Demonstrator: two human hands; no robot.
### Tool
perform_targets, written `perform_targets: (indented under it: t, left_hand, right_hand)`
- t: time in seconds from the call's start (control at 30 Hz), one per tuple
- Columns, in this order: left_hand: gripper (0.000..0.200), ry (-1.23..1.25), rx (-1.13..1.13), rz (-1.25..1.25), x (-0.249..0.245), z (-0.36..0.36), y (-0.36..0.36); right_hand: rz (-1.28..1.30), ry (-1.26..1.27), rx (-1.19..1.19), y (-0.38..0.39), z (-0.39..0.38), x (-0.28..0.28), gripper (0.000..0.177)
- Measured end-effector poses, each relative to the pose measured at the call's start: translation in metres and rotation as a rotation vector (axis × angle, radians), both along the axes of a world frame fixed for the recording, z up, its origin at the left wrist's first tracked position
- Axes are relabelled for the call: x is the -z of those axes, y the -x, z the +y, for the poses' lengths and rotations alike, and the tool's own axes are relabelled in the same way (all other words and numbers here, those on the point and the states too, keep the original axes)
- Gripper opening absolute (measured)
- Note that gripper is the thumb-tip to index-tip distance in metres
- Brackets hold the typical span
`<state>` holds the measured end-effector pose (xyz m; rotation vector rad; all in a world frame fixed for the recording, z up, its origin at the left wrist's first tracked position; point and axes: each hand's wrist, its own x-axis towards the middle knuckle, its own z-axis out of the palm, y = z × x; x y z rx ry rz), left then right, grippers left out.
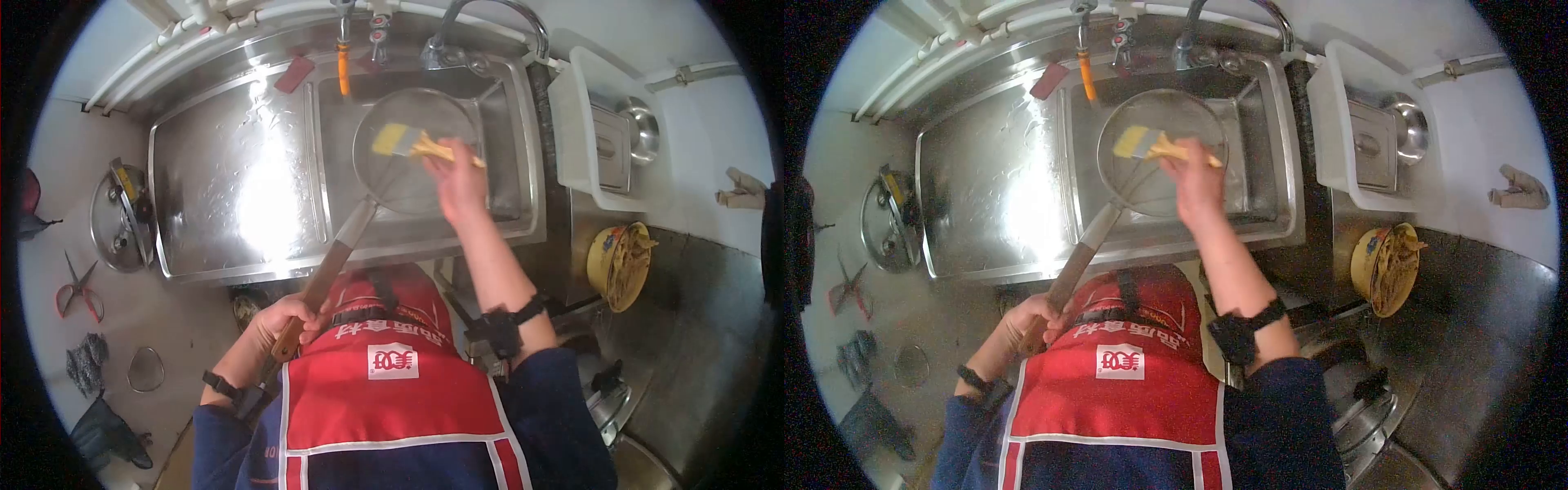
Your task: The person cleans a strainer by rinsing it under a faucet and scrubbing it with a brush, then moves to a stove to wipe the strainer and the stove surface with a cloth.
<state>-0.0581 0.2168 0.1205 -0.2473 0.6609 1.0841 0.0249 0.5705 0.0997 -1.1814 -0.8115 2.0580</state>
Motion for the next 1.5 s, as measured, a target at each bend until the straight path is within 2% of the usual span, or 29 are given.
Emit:
perform_targets:
  t: [0.13, 0.2, 0.23, 0.27, 0.33, 0.37, 0.4, 0.47, 0.5, 0.57, 0.6, 0.67, 0.8, 0.87, 0.9, 0.97, 1.0, 1.07, 1.1, 1.13, 1.2, 1.23, 1.3, 1.43, 1.5]
  left_hand:
    - [0.027, 0.042, 0.017, 0.064, -0.003, 0.000, 0.003]
    - [0.028, 0.045, 0.023, 0.035, 0.000, -0.003, 0.006]
    - [0.028, 0.049, 0.019, 0.032, 0.001, -0.004, 0.006]
    - [0.028, 0.064, 0.011, 0.038, 0.000, -0.002, 0.004]
    - [0.028, 0.075, 0.009, 0.045, 0.003, 0.002, 0.005]
    - [0.028, 0.068, 0.002, 0.014, 0.006, 0.002, 0.004]
    - [0.027, 0.061, -0.007, -0.017, 0.008, 0.003, 0.003]
    - [0.027, 0.039, 0.007, -0.006, 0.006, 0.006, 0.005]
    - [0.027, 0.018, 0.016, 0.003, 0.005, 0.006, 0.006]
    - [0.027, 0.004, -0.001, -0.034, 0.005, 0.004, 0.008]
    - [0.027, -0.013, -0.019, -0.070, 0.006, 0.003, 0.009]
    - [0.027, 0.008, -0.012, -0.074, 0.011, 0.001, 0.008]
    - [0.027, 0.003, -0.016, -0.113, 0.016, 0.003, 0.008]
    - [0.027, 0.023, -0.026, -0.128, 0.016, 0.002, 0.009]
    - [0.027, 0.047, -0.039, -0.142, 0.016, 0.001, 0.008]
    - [0.027, 0.031, -0.040, -0.177, 0.019, -0.003, 0.010]
    - [0.027, 0.014, -0.035, -0.207, 0.019, -0.004, 0.011]
    - [0.026, 0.043, -0.025, -0.181, 0.017, -0.004, 0.012]
    - [0.026, 0.069, -0.004, -0.158, 0.016, -0.004, 0.012]
    - [0.026, 0.068, -0.009, -0.157, 0.016, -0.004, 0.012]
    - [0.026, 0.047, 0.006, -0.190, 0.015, -0.004, 0.011]
    - [0.026, 0.049, 0.004, -0.188, 0.012, -0.004, 0.012]
    - [0.026, 0.023, 0.001, -0.190, 0.004, -0.005, 0.013]
    - [0.025, -0.023, -0.009, -0.210, -0.002, -0.007, 0.014]
    - [0.024, 0.062, 0.042, -0.260, -0.006, -0.006, 0.017]
  right_hand:
    - [-0.076, 0.137, -0.141, -0.008, -0.009, 0.020, 0.035]
    - [-0.420, -0.239, -0.582, -0.031, 0.017, 0.001, 0.034]
    - [-0.610, -0.549, -0.743, -0.034, 0.035, 0.000, 0.032]
    - [-0.610, -0.546, -0.745, -0.034, 0.041, 0.003, 0.032]
    - [-0.757, -0.866, -0.702, -0.021, 0.048, -0.029, 0.031]
    - [-0.503, -0.677, -0.549, -0.011, 0.045, -0.013, 0.031]
    - [-0.507, -0.677, -0.546, -0.001, 0.031, -0.014, 0.031]
    - [-0.109, -0.208, -0.413, 0.017, 0.007, -0.018, 0.031]
    - [-0.109, -0.208, -0.413, 0.014, 0.011, -0.019, 0.031]
    - [-0.358, -0.318, -0.759, -0.002, 0.030, -0.020, 0.030]
    - [-0.361, -0.317, -0.765, -0.006, 0.044, -0.030, 0.030]
    - [-0.903, -0.826, -1.158, -0.005, 0.073, -0.065, 0.030]
    - [-0.856, -0.846, -1.026, 0.014, 0.066, -0.069, 0.030]
    - [-0.301, -0.416, -0.790, 0.021, 0.045, -0.041, 0.029]
    - [-0.302, -0.415, -0.793, 0.018, 0.049, -0.040, 0.029]
    - [-0.594, -0.434, -1.040, 0.013, 0.066, -0.038, 0.026]
    - [-0.588, -0.436, -1.049, 0.012, 0.077, -0.043, 0.026]
    - [-0.786, -0.956, -1.077, 0.015, 0.097, -0.063, 0.024]
    - [-0.772, -1.211, -1.016, 0.018, 0.099, -0.072, 0.021]
    - [-0.768, -1.215, -1.018, 0.022, 0.097, -0.079, 0.021]
    - [-0.505, -0.868, -1.305, 0.029, 0.088, -0.089, 0.018]
    - [-0.501, -0.868, -1.306, 0.035, 0.087, -0.091, 0.018]
    - [-0.333, -0.800, -1.742, 0.049, 0.087, -0.092, 0.017]
    - [-0.350, -0.734, -1.621, 0.067, 0.096, -0.068, 0.017]
    - [-0.387, -0.859, -1.229, 0.072, 0.095, -0.064, 0.016]
